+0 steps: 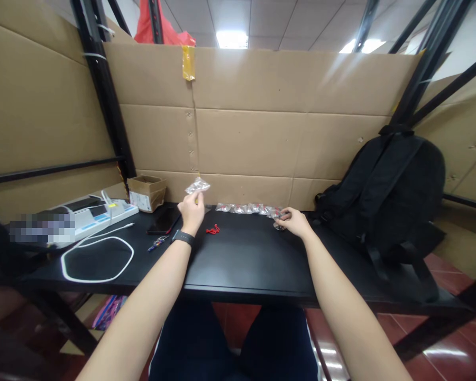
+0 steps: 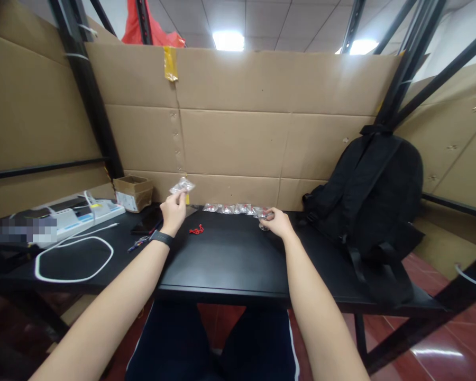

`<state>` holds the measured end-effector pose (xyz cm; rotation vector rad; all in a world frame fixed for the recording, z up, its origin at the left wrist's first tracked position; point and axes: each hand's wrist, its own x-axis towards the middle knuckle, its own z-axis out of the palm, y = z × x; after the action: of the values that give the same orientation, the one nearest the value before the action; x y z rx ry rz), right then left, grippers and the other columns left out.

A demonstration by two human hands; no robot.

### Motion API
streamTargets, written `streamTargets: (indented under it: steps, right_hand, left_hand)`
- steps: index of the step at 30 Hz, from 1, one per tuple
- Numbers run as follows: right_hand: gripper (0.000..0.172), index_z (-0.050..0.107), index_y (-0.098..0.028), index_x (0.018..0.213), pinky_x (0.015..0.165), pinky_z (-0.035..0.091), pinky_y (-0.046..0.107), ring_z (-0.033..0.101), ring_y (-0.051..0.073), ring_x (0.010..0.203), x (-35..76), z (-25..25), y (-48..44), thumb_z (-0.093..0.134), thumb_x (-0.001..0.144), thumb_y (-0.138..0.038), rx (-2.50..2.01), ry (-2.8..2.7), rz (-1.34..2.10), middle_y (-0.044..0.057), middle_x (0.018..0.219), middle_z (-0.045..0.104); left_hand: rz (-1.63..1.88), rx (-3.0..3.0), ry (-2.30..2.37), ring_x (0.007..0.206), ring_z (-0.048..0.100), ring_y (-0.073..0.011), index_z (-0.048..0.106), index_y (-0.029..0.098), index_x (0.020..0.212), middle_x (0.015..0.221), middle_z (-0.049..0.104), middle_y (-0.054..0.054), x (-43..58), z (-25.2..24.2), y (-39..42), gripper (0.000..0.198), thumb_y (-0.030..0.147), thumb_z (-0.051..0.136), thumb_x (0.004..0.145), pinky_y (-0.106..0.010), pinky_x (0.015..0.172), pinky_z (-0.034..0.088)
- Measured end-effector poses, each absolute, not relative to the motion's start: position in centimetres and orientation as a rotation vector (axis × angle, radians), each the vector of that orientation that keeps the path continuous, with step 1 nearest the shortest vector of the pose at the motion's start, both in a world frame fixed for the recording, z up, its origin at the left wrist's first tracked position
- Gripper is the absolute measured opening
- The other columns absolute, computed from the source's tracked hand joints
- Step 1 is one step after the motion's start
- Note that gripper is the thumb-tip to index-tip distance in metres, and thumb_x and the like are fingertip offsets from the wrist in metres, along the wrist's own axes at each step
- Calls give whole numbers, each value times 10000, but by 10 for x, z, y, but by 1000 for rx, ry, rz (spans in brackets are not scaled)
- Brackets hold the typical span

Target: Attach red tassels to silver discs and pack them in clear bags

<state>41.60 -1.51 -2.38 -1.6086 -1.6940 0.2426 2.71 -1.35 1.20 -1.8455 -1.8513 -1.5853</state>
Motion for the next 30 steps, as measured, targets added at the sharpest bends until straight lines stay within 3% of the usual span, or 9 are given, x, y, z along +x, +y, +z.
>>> streamTargets:
  steps: [7, 9, 14, 17, 23, 30]
  right_hand:
    - [343, 679, -211, 972, 721, 524, 250, 694, 162, 776, 408, -18, -21, 789, 678, -349, -1583, -1699, 186, 22, 854, 739]
    - [338, 679, -208, 971, 724, 525, 249, 695, 159, 773, 407, -17, -21, 787, 682, -346, -1576, -1712, 194, 24, 858, 740]
    - [336, 683, -198, 963, 664, 537, 240, 702, 169, 761, 407, -17, -21, 792, 682, -347, -1552, -1704, 249, 43, 861, 739]
    - [347, 684, -194, 962, 619, 543, 234, 702, 168, 733, 407, -17, -21, 800, 674, -350, -1520, -1685, 298, 51, 862, 740]
    - [343, 694, -191, 928, 622, 554, 233, 713, 177, 749, 408, -22, -16, 818, 653, -356, -1452, -1683, 327, 62, 865, 742]
    - [350, 694, -180, 918, 560, 566, 234, 716, 186, 724, 407, -25, -13, 830, 643, -350, -1390, -1654, 419, 77, 862, 736]
  left_hand:
    - [-819, -2735, -1405, 1141, 615, -245, 735, 318, 1063, 1139, 739, -31, 94, -14, -30, 354, 419, 404, 989, -403, 1016, 346]
    - [-686, -2858, -1281, 1151, 605, -250, 720, 337, 1096, 1166, 727, -29, 107, -22, -36, 367, 423, 377, 999, -417, 1007, 352]
    - [-860, -2776, -1296, 1291, 510, -233, 528, 335, 1381, 1408, 582, -31, 104, -21, -33, 433, 312, 305, 1010, -412, 1030, 371]
    - [-841, -2628, -1471, 1247, 548, -234, 622, 297, 1274, 1321, 646, -37, 78, -12, -21, 417, 211, 371, 953, -390, 1023, 396]
    - [-575, -2520, -1760, 1053, 665, -261, 750, 293, 991, 1056, 760, -32, 30, -10, 1, 255, 309, 529, 864, -365, 927, 457]
    - [-522, -2757, -1636, 931, 692, -185, 751, 333, 1026, 988, 768, 24, 17, -18, 9, 273, 263, 587, 819, -255, 790, 461]
